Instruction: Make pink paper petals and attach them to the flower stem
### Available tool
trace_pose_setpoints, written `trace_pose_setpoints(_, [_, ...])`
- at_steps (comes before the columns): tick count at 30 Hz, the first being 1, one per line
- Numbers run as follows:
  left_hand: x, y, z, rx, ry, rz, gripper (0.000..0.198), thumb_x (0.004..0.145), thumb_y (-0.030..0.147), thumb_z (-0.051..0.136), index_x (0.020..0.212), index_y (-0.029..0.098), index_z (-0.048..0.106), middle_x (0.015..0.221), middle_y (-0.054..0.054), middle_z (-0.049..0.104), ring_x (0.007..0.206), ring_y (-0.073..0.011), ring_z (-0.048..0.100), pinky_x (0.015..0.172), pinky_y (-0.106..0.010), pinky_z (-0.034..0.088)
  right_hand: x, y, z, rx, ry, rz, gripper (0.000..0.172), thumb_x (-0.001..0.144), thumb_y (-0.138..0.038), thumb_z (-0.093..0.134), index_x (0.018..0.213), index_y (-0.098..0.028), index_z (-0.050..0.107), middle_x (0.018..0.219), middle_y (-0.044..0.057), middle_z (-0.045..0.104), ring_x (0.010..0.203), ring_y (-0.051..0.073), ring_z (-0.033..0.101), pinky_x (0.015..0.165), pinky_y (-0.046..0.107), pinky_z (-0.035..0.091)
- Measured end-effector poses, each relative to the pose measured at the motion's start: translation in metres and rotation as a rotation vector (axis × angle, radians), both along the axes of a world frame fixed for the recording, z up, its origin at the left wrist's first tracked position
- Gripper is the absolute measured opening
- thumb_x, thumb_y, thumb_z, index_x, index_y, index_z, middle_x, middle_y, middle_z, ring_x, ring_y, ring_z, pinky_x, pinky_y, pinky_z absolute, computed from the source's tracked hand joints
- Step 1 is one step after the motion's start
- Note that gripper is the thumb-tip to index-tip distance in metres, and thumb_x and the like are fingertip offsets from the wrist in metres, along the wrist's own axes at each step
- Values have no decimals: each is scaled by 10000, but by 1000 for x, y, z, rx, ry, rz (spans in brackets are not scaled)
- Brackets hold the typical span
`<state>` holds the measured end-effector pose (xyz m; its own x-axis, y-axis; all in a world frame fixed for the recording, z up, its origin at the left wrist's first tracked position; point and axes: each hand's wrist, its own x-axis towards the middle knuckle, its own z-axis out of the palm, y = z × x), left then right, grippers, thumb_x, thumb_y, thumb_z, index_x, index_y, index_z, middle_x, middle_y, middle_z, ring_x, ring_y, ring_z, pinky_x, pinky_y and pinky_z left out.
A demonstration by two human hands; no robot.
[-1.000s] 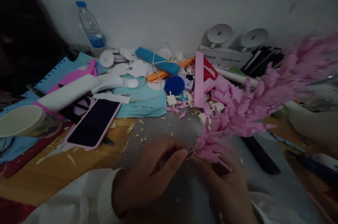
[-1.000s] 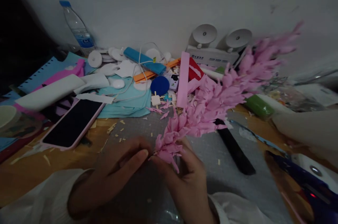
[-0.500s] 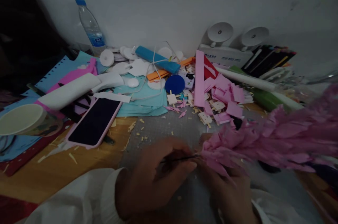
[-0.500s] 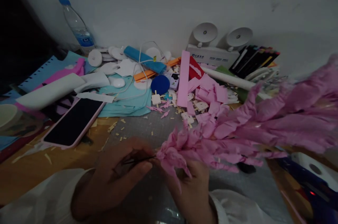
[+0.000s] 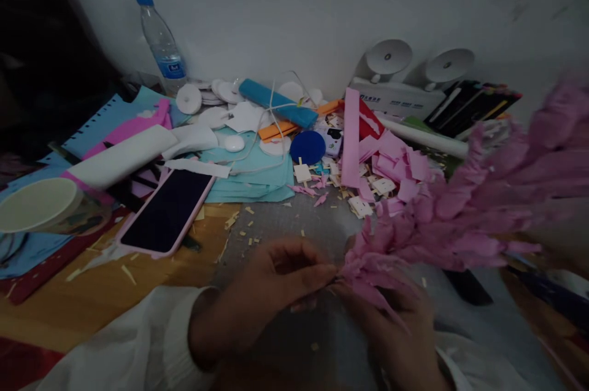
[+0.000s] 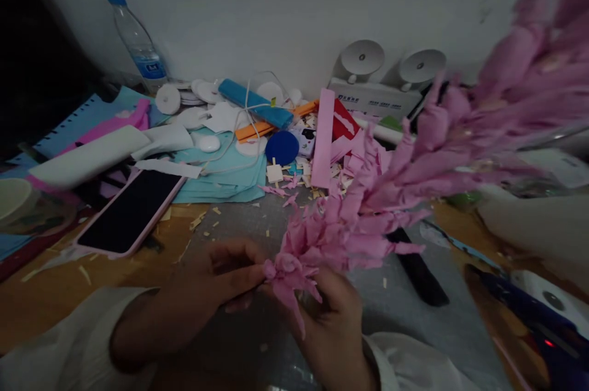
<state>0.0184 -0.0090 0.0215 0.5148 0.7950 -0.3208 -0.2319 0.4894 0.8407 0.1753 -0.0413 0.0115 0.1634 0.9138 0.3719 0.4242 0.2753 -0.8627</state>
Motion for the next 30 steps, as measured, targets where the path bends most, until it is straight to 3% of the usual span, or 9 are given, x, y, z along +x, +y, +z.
trace_pose_setpoints(4, [-1, 2, -4, -129, -113, -30, 244, 723, 299, 758, 760, 146, 572, 640, 38, 555, 458, -22, 429, 419, -144, 277, 0, 2, 2, 10, -42, -6, 226, 718, -350, 741, 555, -217, 659, 485, -20, 629, 411, 129, 564, 374, 190, 472])
trace_pose_setpoints(6, [-1, 2, -6, -103, -83, -12, 257, 712, 287, 769, 785, 163, 556, 652, 40, 560, 473, -34, 447, 421, -144, 298, 0, 2, 1, -15, -41, 1, 253, 723, -354, 732, 533, -215, 642, 460, -21, 614, 392, 129, 548, 355, 193, 461])
trace_pose_setpoints(13, [-1, -6, -2, 537, 301, 258, 42, 781, 207, 698, 744, 187, 692, 847, -7, 618, 669, -95, 584, 575, -189, 460, 3, -4, -16, -107, 11, -18, 200, 725, -310, 718, 564, -218, 642, 453, -18, 590, 405, 144, 520, 364, 227, 430])
trace_pose_setpoints(18, [-1, -9, 4, 773, 449, 234, 101, 824, 170, 642, 797, 186, 738, 815, -32, 680, 750, -136, 630, 691, -221, 498, 7, -6, -22, -143, 15, -50, 152, 738, -305, 706, 619, -217, 672, 547, -2, 642, 473, 161, 560, 418, 246, 443])
trace_pose_setpoints(21, [0, -6, 3, 705, 386, 174, 113, 831, 210, 633, 799, 162, 731, 814, -53, 683, 691, -137, 620, 608, -220, 491, 7, -4, -17, -150, 50, -29, 86, 733, -302, 720, 718, -220, 696, 656, 15, 679, 585, 192, 613, 504, 273, 493])
trace_pose_setpoints(24, [0, -2, -1, 508, 247, 97, 122, 819, 251, 645, 792, 151, 709, 804, -43, 647, 553, -88, 544, 493, -199, 436, 6, -1, -14, -159, 73, 11, 95, 732, -298, 734, 733, -215, 686, 694, 26, 678, 662, 213, 633, 574, 302, 519])
trace_pose_setpoints(30, [0, 2, -11, 216, -32, 20, 252, 797, 359, 676, 673, 144, 636, 600, 39, 489, 472, -47, 389, 455, -186, 296, 2, 1, -15, -144, 216, 103, 109, 744, -257, 729, 839, -228, 687, 796, 27, 698, 783, 221, 658, 659, 306, 543])
